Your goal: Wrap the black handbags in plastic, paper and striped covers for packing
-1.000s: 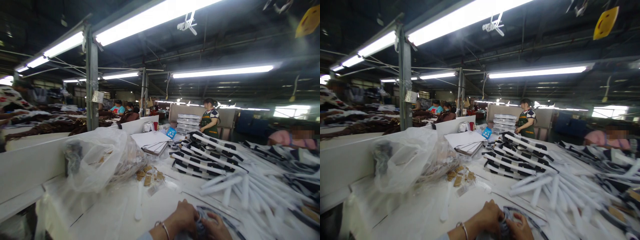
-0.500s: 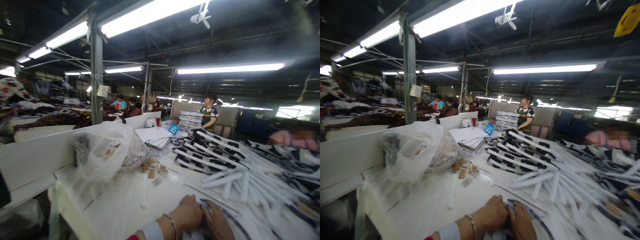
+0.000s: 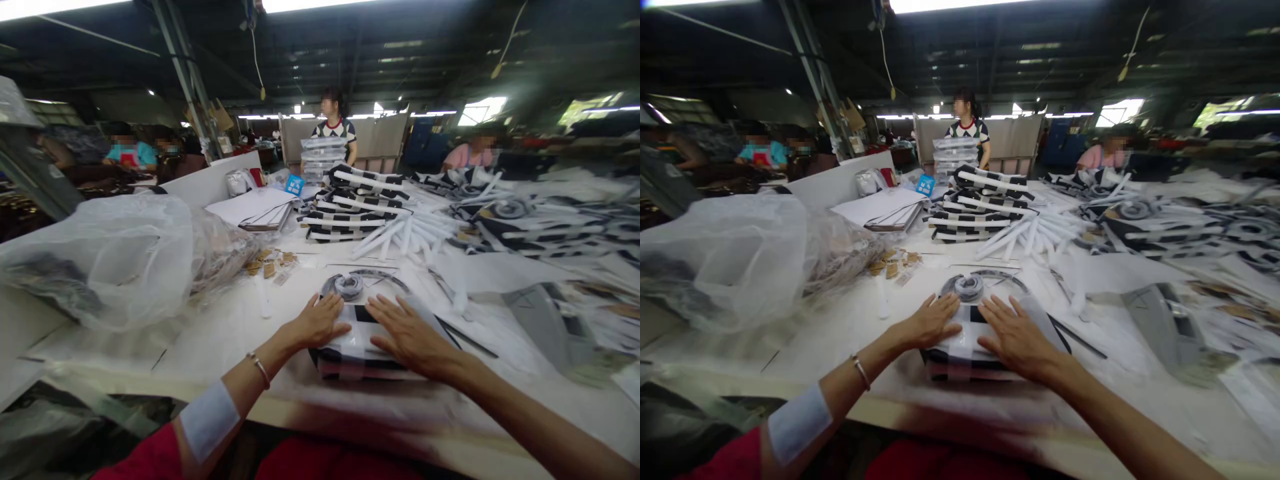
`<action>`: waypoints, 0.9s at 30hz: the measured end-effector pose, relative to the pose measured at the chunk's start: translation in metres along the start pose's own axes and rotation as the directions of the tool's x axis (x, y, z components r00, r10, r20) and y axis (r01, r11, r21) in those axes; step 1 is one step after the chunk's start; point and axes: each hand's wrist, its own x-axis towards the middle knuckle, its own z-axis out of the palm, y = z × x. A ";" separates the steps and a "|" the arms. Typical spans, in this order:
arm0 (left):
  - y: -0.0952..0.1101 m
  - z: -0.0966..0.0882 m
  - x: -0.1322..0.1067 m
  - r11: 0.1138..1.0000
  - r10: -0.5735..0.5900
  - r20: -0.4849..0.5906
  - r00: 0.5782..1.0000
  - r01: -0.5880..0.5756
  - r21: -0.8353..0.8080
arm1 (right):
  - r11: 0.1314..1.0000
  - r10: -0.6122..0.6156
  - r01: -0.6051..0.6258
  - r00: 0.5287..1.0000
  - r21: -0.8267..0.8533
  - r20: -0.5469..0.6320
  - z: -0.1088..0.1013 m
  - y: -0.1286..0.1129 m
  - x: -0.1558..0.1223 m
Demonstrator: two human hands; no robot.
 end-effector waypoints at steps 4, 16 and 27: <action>0.004 0.030 -0.007 0.996 -0.029 -0.008 1.000 0.029 -0.084 | 0.999 0.040 -0.042 0.997 0.027 0.071 0.032 -0.008 -0.016; -0.046 0.006 -0.049 0.165 -0.564 0.152 0.811 0.290 -0.943 | -0.227 0.668 -0.499 0.545 0.836 0.507 -0.004 -0.025 -0.121; -0.020 0.016 -0.038 -0.151 -0.302 0.317 0.899 0.283 -0.947 | -0.800 0.392 -0.158 0.592 0.578 0.704 0.042 -0.050 -0.096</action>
